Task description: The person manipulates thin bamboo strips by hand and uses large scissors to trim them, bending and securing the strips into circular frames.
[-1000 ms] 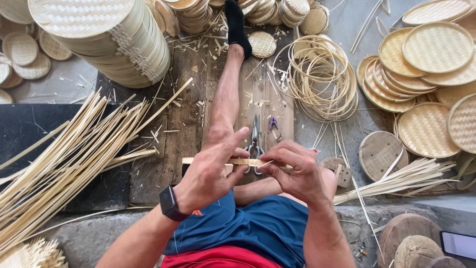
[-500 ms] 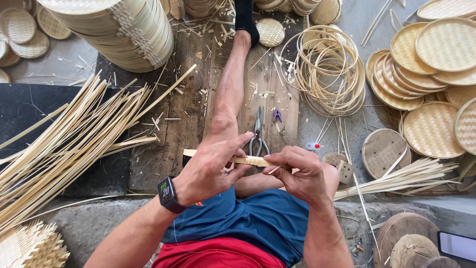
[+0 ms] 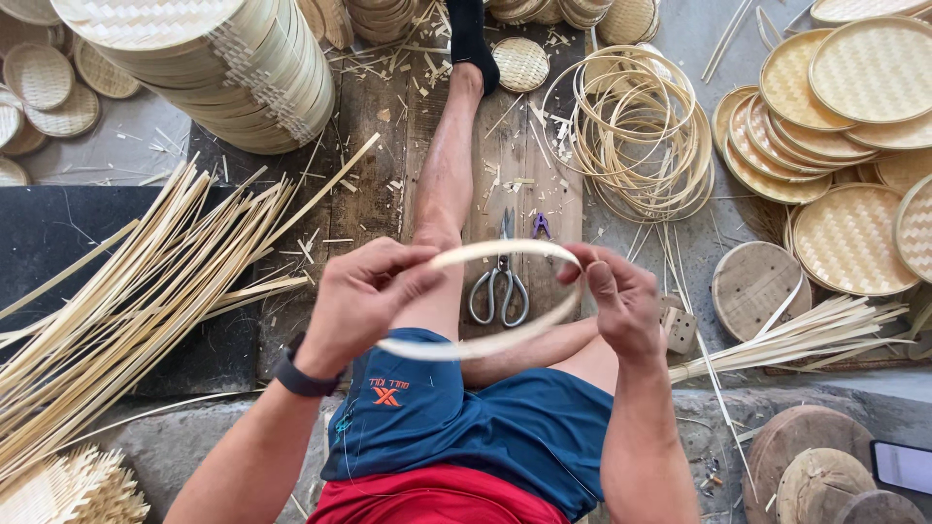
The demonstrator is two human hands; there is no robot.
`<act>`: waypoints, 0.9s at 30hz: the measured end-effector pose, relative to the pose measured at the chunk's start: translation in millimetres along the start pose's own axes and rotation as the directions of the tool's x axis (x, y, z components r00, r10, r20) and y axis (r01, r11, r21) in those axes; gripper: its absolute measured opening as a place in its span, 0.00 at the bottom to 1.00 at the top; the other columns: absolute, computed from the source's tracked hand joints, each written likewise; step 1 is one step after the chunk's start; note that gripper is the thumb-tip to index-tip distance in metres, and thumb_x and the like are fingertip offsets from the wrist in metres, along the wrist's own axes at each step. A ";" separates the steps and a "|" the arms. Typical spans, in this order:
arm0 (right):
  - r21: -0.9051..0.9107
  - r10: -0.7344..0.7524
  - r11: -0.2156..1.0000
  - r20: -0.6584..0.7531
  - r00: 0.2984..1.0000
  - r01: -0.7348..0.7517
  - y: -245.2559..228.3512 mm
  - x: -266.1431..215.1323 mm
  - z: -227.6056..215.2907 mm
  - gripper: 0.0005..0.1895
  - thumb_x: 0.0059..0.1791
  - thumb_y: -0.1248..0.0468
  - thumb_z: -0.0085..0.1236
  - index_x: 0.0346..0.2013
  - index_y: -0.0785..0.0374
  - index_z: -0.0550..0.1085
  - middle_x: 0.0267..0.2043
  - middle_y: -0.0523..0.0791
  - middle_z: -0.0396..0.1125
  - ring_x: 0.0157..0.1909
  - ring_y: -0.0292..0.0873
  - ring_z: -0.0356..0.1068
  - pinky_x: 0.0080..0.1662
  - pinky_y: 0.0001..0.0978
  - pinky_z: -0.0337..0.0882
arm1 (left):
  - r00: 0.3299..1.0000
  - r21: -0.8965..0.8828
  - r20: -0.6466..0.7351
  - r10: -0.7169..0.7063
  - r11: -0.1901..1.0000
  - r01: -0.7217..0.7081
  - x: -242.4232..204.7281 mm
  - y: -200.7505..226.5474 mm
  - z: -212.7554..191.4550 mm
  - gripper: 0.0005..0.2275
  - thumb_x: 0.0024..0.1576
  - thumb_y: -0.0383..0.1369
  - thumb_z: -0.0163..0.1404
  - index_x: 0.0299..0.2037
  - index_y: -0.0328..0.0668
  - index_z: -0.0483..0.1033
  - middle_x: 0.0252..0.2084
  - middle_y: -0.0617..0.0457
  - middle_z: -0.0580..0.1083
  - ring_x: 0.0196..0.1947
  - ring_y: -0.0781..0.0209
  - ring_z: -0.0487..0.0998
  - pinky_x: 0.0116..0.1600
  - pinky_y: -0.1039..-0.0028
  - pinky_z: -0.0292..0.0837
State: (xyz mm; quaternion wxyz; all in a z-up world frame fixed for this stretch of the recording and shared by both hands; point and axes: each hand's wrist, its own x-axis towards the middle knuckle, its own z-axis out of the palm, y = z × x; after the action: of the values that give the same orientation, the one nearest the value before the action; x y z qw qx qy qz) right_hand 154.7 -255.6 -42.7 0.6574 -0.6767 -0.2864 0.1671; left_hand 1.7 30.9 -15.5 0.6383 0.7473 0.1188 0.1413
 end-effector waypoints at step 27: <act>0.156 0.537 0.741 0.447 0.716 -0.653 54.1 29.1 18.3 0.22 0.55 0.52 0.57 0.22 0.62 0.72 0.18 0.35 0.54 0.20 0.28 0.47 0.23 0.24 0.46 | 0.651 -0.182 0.407 -0.641 0.641 0.745 30.3 -42.5 1.9 0.15 0.57 0.38 0.60 0.31 0.28 0.81 0.17 0.58 0.64 0.14 0.73 0.58 0.18 0.79 0.48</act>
State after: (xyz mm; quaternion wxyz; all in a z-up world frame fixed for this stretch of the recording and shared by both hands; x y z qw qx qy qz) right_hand 175.5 -221.9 -93.0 0.5952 -0.5792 -0.1404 0.5391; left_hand 30.7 46.7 -56.0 0.7694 0.5349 0.2737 -0.2169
